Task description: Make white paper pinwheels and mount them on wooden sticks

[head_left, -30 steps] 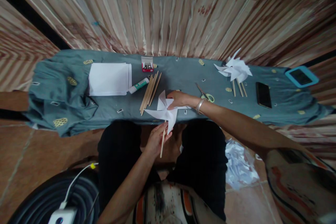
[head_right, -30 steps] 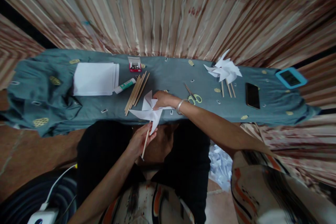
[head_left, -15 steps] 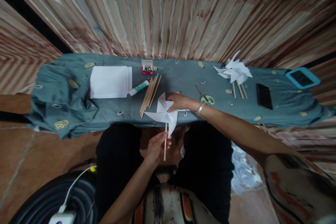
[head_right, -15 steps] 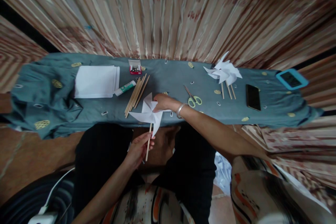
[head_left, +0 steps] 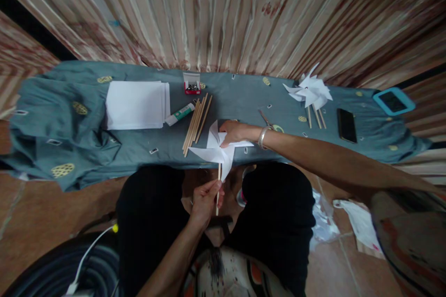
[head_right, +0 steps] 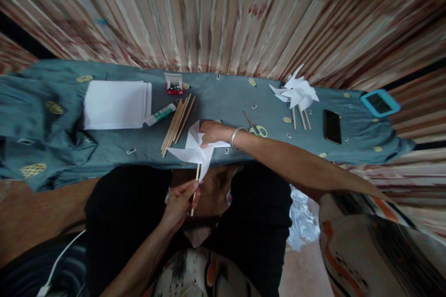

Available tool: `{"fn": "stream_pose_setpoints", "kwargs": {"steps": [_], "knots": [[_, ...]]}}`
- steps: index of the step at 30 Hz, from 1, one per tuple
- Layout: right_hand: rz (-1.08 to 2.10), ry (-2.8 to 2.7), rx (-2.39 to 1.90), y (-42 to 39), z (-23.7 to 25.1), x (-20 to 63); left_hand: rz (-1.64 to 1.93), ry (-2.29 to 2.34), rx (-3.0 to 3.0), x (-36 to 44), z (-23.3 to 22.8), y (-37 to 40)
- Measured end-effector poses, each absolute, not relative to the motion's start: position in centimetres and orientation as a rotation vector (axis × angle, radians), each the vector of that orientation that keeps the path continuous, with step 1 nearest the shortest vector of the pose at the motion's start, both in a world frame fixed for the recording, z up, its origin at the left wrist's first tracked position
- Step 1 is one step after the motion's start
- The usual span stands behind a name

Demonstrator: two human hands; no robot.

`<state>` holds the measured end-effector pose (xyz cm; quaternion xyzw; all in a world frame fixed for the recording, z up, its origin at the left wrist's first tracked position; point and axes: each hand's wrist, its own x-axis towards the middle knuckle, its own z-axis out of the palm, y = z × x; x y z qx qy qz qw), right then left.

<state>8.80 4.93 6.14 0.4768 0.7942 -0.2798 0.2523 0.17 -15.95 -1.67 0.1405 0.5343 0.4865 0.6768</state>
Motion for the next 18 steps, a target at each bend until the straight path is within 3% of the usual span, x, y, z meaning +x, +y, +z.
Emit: {"fn": "stream_pose_setpoints", "kwargs": {"steps": [18], "knots": [[-0.912, 2.395, 1.439, 3.3, 5.7, 11.2, 1.142, 1.112, 0.147, 0.2, -1.4, -15.5]]}}
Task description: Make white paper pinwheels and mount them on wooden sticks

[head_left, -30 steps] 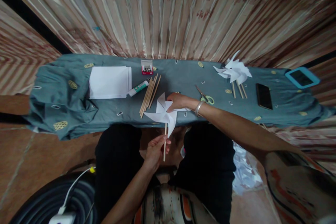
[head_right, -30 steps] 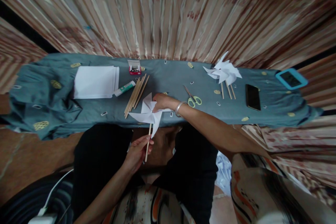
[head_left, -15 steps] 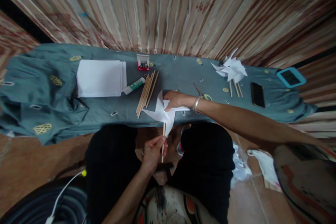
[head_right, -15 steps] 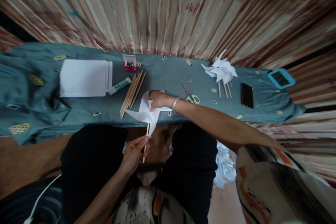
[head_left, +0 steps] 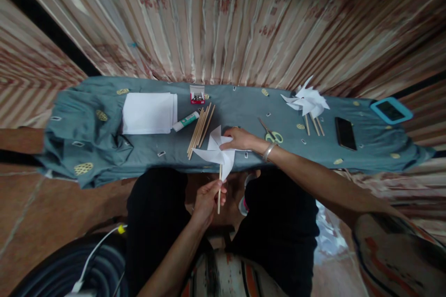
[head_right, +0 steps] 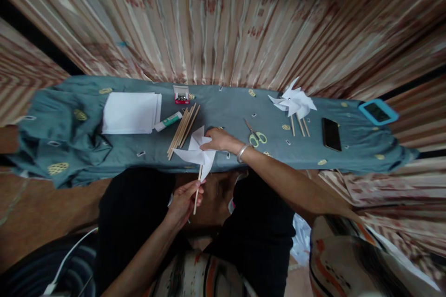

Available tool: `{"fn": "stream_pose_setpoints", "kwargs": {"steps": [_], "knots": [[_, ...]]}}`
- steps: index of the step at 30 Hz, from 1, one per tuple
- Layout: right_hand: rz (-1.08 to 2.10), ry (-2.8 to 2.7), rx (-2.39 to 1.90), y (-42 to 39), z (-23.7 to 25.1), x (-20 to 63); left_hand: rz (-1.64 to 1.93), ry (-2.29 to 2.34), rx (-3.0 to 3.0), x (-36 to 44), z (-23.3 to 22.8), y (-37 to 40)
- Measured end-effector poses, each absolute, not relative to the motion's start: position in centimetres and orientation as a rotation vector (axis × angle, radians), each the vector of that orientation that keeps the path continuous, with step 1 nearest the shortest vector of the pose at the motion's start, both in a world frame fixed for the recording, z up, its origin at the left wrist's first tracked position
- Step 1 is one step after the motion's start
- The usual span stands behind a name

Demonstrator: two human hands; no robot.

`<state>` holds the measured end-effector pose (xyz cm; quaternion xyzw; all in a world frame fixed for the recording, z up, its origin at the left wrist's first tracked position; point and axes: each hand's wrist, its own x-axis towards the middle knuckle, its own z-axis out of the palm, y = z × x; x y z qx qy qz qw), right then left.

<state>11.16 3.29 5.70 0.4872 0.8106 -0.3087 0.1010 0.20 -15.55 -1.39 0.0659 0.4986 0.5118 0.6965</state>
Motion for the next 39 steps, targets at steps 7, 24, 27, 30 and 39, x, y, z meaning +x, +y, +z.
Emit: {"fn": "stream_pose_setpoints", "kwargs": {"steps": [7, 24, 27, 30, 39], "knots": [[-0.821, 2.647, 1.675, 2.1, 5.4, 13.8, 1.133, 1.098, 0.127, 0.5, -1.0, -15.0], [0.158, 3.261, 1.315, -8.6, 1.1, 15.6, 1.118, 1.11, 0.119, 1.1, -0.8, -14.3], [0.097, 3.253, 1.375, -8.2, 1.4, 15.4, 1.111, 1.108, 0.123, 1.1, -0.8, -14.2], [0.021, 3.241, 1.458, -8.1, 1.6, 15.3, 1.108, 1.115, 0.127, 1.1, -0.8, -14.1], [0.033, 3.214, 1.43, -9.0, 0.8, 14.8, 1.117, 1.133, 0.1, 1.4, -1.0, -14.0]]}}
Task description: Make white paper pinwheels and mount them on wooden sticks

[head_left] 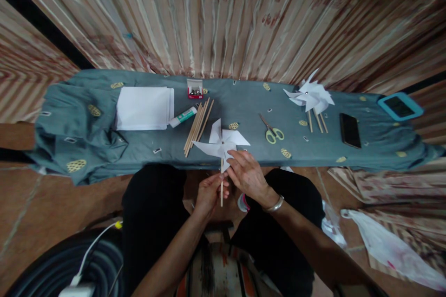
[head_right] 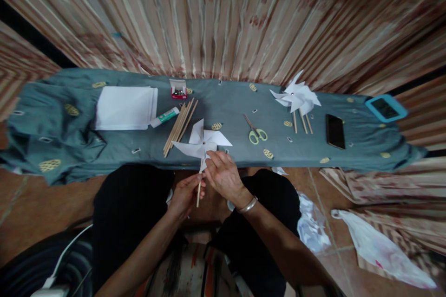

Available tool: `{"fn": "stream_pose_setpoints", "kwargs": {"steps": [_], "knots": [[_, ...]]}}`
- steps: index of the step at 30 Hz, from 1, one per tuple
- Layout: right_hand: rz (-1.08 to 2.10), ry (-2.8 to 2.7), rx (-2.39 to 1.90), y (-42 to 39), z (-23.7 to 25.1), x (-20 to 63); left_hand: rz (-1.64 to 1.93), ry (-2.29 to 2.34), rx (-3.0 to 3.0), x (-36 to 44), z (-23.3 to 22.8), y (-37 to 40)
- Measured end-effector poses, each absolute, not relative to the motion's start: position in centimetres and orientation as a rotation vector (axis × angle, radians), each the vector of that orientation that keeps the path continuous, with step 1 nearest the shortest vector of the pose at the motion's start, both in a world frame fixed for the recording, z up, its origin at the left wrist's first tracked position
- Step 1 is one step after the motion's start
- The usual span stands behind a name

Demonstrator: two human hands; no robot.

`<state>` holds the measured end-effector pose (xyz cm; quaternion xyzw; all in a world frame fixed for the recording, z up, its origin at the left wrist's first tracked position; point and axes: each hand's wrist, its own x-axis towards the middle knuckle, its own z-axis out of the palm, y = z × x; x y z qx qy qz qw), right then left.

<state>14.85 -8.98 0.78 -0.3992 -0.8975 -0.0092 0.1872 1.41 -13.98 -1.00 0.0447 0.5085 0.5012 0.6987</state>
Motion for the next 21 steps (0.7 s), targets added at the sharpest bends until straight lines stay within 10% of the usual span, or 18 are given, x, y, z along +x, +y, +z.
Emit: {"fn": "stream_pose_setpoints", "kwargs": {"steps": [21], "knots": [[0.494, -3.036, -1.247, 2.1, 5.4, 11.8, 1.093, 1.149, 0.146, 1.3, -1.2, -13.8]]}}
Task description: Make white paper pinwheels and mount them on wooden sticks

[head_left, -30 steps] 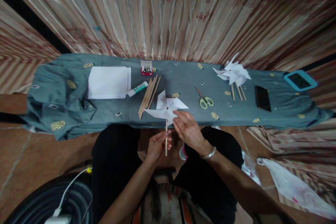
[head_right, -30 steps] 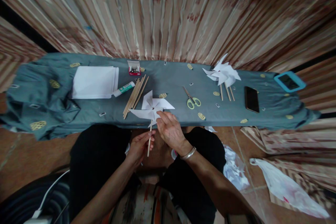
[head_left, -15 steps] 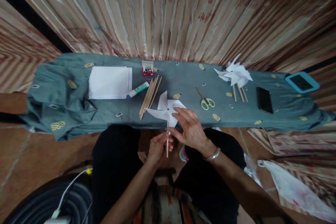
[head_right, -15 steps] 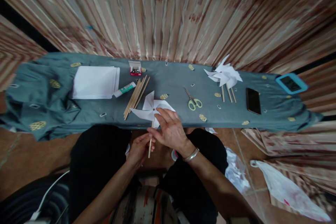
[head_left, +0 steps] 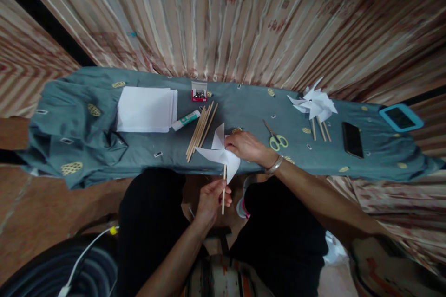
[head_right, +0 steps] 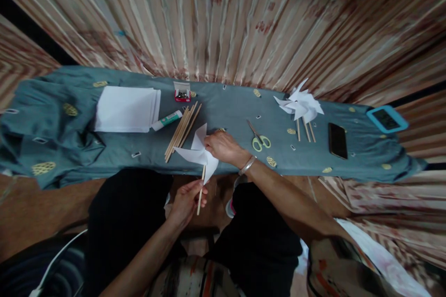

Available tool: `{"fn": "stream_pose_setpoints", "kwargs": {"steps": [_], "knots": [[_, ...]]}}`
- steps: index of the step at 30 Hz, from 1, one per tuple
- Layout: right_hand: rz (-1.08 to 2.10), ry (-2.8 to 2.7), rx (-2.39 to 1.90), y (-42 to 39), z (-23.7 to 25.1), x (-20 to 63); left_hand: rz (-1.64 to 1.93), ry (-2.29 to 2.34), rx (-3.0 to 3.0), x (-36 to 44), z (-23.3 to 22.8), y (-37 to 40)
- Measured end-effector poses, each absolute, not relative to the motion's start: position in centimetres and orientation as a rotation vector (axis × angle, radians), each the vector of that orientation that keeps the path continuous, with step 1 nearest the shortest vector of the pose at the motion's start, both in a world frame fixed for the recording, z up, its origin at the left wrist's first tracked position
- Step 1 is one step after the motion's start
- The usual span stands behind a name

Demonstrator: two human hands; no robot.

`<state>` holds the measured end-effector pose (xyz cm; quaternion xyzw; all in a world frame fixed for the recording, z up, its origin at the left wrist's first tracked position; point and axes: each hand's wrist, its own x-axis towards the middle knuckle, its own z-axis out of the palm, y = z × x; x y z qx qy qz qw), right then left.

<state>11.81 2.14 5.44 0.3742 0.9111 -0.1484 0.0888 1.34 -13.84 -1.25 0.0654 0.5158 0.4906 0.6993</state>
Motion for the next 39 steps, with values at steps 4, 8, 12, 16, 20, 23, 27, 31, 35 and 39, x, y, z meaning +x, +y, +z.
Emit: {"fn": "stream_pose_setpoints", "kwargs": {"steps": [4, 8, 12, 16, 20, 23, 27, 31, 35, 39], "knots": [[-0.387, 2.711, 1.04, 2.2, 4.9, 11.6, 1.088, 1.154, 0.146, 1.5, -1.6, -13.9], [-0.367, 2.696, 1.001, 2.6, 4.9, 11.5, 1.086, 1.15, 0.161, 1.5, -1.7, -14.0], [-0.409, 2.643, 0.965, 3.4, 5.2, 10.8, 1.08, 1.16, 0.149, 1.5, -1.6, -14.0], [-0.437, 2.543, 1.0, 4.3, 5.5, 9.8, 1.087, 1.161, 0.152, 1.5, -1.6, -13.9], [-0.356, 2.466, 1.086, 4.7, 6.0, 9.1, 1.091, 1.168, 0.146, 1.5, -1.7, -13.9], [-0.262, 2.467, 1.156, 4.7, 6.7, 8.8, 1.099, 1.155, 0.156, 1.5, -1.8, -13.9], [-0.282, 2.46, 1.19, 4.9, 6.9, 8.9, 1.096, 1.146, 0.177, 1.5, -1.9, -13.9], [-0.429, 2.39, 1.208, 5.8, 6.3, 9.2, 1.117, 1.122, 0.215, 1.4, -2.1, -13.9], [-0.514, 2.387, 1.14, 6.3, 5.7, 9.2, 1.154, 1.093, 0.224, 1.5, -2.3, -14.0], [-0.519, 2.378, 1.132, 6.4, 5.8, 9.0, 1.17, 1.096, 0.207, 1.5, -2.6, -14.0]]}}
